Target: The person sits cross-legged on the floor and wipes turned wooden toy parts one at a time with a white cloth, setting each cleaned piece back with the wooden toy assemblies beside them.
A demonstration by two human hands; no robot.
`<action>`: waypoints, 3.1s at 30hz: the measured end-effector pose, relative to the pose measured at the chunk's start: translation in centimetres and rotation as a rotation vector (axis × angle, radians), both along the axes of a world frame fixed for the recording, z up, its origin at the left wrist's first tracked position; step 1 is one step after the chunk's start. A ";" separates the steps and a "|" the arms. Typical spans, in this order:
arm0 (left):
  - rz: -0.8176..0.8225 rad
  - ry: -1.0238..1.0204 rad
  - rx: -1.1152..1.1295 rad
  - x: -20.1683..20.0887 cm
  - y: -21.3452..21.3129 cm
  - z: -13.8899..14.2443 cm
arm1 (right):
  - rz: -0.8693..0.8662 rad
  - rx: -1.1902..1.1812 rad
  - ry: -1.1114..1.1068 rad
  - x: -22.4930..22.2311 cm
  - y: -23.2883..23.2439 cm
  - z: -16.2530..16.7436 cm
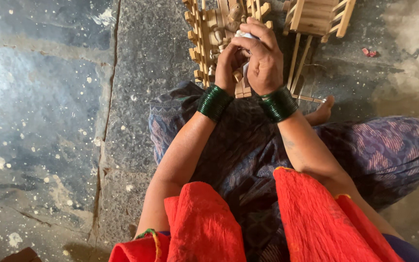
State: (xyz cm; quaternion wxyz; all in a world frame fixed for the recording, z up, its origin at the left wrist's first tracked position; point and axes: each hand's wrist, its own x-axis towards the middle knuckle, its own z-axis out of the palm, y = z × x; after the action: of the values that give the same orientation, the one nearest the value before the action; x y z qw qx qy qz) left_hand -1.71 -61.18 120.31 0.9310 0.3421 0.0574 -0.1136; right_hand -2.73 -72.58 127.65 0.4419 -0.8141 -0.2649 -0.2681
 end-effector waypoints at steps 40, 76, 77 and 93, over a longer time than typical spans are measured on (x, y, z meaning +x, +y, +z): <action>-0.122 -0.221 0.009 -3.3 1.3 4.1 | -0.170 0.180 0.049 -1.2 -6.5 -0.4; 0.029 -0.667 0.749 -3.2 -2.0 7.2 | 0.223 0.860 0.987 -5.2 -5.2 -1.8; 0.025 -0.666 0.731 -3.0 -2.0 6.8 | 0.230 0.850 0.963 -5.1 -5.2 -1.9; -0.313 -0.291 -0.043 -1.7 -0.8 6.9 | 0.383 0.659 1.018 -4.1 -7.1 -1.0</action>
State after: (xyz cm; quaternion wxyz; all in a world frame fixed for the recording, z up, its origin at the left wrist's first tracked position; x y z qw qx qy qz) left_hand -3.41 -61.96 127.16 0.9075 0.3398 -0.1339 -0.2076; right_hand -6.86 -79.69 126.70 0.7798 -0.5992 -0.0661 0.1686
